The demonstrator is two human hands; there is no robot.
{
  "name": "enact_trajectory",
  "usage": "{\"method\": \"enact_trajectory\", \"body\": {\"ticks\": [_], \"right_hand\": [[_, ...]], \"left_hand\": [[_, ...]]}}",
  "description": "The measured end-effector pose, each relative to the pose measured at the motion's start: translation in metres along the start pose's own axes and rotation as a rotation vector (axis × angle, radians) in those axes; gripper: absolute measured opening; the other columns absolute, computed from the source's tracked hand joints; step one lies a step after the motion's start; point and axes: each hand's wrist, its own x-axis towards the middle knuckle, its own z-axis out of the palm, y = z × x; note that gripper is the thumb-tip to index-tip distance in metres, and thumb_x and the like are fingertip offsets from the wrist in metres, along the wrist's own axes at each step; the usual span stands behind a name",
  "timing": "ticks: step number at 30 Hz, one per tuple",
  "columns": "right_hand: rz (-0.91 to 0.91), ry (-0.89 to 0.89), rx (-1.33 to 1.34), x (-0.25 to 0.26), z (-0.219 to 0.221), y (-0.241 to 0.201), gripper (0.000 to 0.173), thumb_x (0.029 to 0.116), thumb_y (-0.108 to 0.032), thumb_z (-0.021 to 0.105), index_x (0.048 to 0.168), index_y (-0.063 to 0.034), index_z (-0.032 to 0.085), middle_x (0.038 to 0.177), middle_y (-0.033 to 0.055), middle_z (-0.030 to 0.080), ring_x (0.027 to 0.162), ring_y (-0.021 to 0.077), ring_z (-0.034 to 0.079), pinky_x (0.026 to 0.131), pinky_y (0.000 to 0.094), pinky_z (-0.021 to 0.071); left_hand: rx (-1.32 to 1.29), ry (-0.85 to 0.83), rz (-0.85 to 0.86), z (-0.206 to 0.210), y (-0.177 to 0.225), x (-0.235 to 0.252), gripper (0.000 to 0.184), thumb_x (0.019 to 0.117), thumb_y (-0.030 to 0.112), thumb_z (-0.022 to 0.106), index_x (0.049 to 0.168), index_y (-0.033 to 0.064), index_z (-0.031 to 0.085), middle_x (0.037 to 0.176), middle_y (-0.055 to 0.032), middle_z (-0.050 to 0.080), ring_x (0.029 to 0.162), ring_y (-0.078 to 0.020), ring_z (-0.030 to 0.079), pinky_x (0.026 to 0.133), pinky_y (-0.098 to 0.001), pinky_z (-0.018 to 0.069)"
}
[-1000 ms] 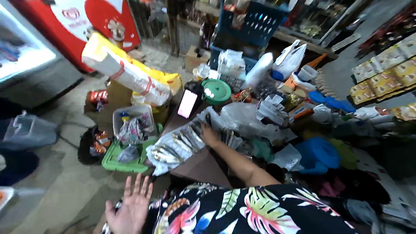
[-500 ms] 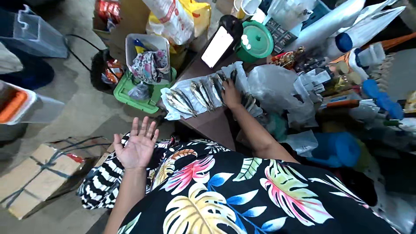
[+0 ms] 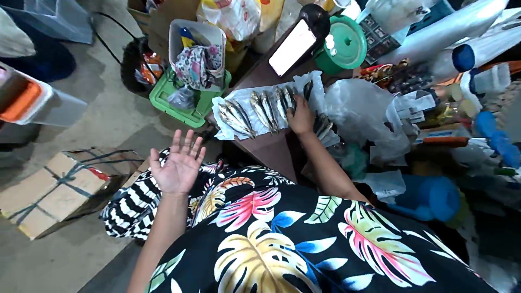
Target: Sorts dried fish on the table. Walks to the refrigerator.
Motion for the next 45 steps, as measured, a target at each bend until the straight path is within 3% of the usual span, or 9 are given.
{"method": "enact_trajectory", "body": {"ticks": [3, 6, 11, 17, 25, 32, 40, 43, 45], "right_hand": [[-0.112, 0.085, 0.029, -0.005, -0.001, -0.007, 0.043, 0.0992, -0.023, 0.061, 0.137, -0.0026, 0.059, 0.136, 0.0231, 0.06, 0.125, 0.0397, 0.06, 0.103, 0.0547, 0.0503], [-0.212, 0.008, 0.118, -0.016, 0.0, -0.028, 0.038, 0.1016, -0.022, 0.059, 0.132, 0.0007, 0.063, 0.132, 0.0245, 0.062, 0.124, 0.0392, 0.061, 0.105, 0.0525, 0.0504], [-0.246, -0.088, 0.08, -0.022, 0.019, -0.051, 0.059, 0.095, -0.039, 0.071, 0.138, -0.0005, 0.058, 0.134, 0.0235, 0.061, 0.125, 0.0392, 0.06, 0.102, 0.0549, 0.0518], [-0.154, -0.062, 0.07, -0.016, 0.027, -0.06, 0.067, 0.09, -0.033, 0.077, 0.144, -0.0021, 0.052, 0.138, 0.0231, 0.059, 0.128, 0.0392, 0.058, 0.103, 0.0547, 0.0517], [-0.161, -0.092, 0.114, -0.014, 0.029, -0.062, 0.062, 0.0925, -0.021, 0.074, 0.146, 0.0, 0.05, 0.137, 0.0242, 0.059, 0.128, 0.0386, 0.058, 0.107, 0.0514, 0.0493], [-0.112, -0.082, 0.0, -0.014, 0.032, -0.067, 0.068, 0.089, -0.042, 0.078, 0.143, -0.0066, 0.056, 0.136, 0.0206, 0.059, 0.122, 0.0386, 0.06, 0.093, 0.0551, 0.0553], [-0.145, -0.062, 0.067, -0.017, 0.036, -0.074, 0.044, 0.0889, -0.027, 0.077, 0.122, -0.0017, 0.064, 0.125, 0.0214, 0.063, 0.118, 0.0383, 0.062, 0.091, 0.0549, 0.0547], [-0.171, -0.068, 0.049, -0.021, 0.035, -0.073, 0.045, 0.0889, -0.026, 0.076, 0.125, -0.0024, 0.063, 0.125, 0.0198, 0.065, 0.119, 0.037, 0.063, 0.091, 0.0552, 0.055], [-0.176, -0.042, 0.068, -0.023, 0.035, -0.067, 0.048, 0.0912, -0.027, 0.071, 0.13, -0.0025, 0.061, 0.122, 0.0184, 0.068, 0.112, 0.036, 0.067, 0.086, 0.0557, 0.0568]], "left_hand": [[-0.003, -0.002, -0.003, -0.001, -0.001, 0.0, 0.083, 0.0987, 0.062, -0.009, 0.158, 0.0207, 0.032, 0.162, -0.0088, 0.038, 0.144, -0.0281, 0.044, 0.113, -0.0475, 0.0409], [-0.004, -0.002, -0.008, -0.002, -0.002, 0.001, 0.084, 0.0986, 0.063, -0.01, 0.158, 0.0202, 0.031, 0.162, -0.0092, 0.037, 0.144, -0.028, 0.044, 0.114, -0.0475, 0.0403], [0.016, -0.015, -0.003, -0.001, -0.002, 0.001, 0.084, 0.0986, 0.061, -0.012, 0.158, 0.0193, 0.031, 0.162, -0.01, 0.037, 0.145, -0.0289, 0.044, 0.114, -0.0486, 0.0405], [-0.012, -0.013, 0.002, -0.008, -0.002, 0.0, 0.084, 0.0992, 0.062, -0.009, 0.159, 0.0185, 0.03, 0.163, -0.0103, 0.036, 0.145, -0.0289, 0.042, 0.115, -0.0489, 0.0395], [-0.026, 0.001, -0.005, -0.008, -0.002, -0.001, 0.084, 0.0992, 0.062, -0.01, 0.159, 0.018, 0.03, 0.163, -0.0107, 0.036, 0.146, -0.0294, 0.042, 0.116, -0.049, 0.038], [-0.04, -0.003, -0.007, -0.01, -0.002, 0.0, 0.085, 0.0989, 0.063, -0.01, 0.158, 0.0179, 0.031, 0.163, -0.0109, 0.036, 0.146, -0.0296, 0.041, 0.116, -0.0497, 0.0379], [-0.008, 0.015, -0.003, -0.011, -0.001, -0.004, 0.084, 0.0996, 0.062, -0.008, 0.157, 0.0179, 0.034, 0.161, -0.0101, 0.038, 0.146, -0.0283, 0.042, 0.116, -0.0482, 0.0381], [-0.014, 0.01, -0.004, -0.012, -0.001, -0.003, 0.083, 0.0996, 0.061, -0.008, 0.157, 0.0184, 0.035, 0.161, -0.0104, 0.039, 0.145, -0.0287, 0.042, 0.115, -0.0488, 0.0385], [-0.012, 0.009, -0.003, -0.013, -0.002, -0.003, 0.083, 0.0995, 0.061, -0.009, 0.157, 0.0184, 0.035, 0.161, -0.0104, 0.039, 0.145, -0.029, 0.043, 0.115, -0.049, 0.0384]]}}
